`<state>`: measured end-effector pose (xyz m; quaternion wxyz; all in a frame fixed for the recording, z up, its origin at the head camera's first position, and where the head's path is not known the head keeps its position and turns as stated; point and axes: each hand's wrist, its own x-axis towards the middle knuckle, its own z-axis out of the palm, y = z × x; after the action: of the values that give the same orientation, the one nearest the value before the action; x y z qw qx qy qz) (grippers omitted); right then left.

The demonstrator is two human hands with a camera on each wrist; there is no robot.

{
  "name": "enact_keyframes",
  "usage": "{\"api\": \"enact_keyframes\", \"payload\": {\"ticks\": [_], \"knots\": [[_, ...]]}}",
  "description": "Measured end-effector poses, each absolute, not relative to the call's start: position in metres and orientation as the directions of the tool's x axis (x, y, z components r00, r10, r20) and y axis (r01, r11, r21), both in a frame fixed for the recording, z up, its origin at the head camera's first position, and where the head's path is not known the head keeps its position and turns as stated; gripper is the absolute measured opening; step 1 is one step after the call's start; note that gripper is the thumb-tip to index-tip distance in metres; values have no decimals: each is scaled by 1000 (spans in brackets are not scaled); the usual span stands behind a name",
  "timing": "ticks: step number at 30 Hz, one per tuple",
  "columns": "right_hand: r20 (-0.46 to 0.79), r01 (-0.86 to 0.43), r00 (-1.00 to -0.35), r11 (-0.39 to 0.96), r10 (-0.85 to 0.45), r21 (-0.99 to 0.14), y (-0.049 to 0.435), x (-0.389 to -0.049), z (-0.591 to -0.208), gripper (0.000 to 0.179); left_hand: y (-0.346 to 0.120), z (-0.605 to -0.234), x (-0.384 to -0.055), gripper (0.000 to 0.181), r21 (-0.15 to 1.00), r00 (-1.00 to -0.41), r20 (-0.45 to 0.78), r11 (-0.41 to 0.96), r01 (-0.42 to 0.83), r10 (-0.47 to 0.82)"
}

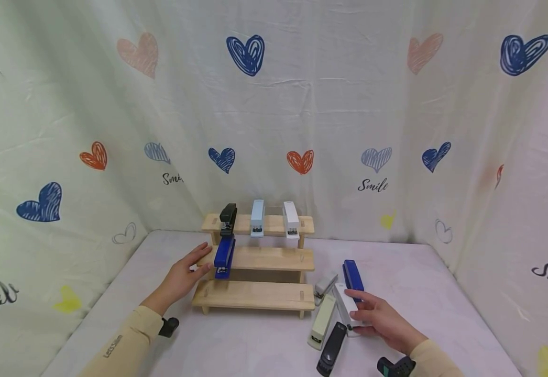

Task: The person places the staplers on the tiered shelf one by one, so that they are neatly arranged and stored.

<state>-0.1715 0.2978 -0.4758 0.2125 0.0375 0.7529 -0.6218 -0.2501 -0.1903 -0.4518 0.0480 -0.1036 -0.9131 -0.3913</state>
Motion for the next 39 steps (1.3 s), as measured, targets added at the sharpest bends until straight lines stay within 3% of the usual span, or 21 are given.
{"api": "enact_keyframes", "payload": {"ticks": [39], "knots": [[-351,326,-906,137,-239,-935,299,-171,-477,70,-190,-451,-249,62,719,-976,165,660,219,144]]}}
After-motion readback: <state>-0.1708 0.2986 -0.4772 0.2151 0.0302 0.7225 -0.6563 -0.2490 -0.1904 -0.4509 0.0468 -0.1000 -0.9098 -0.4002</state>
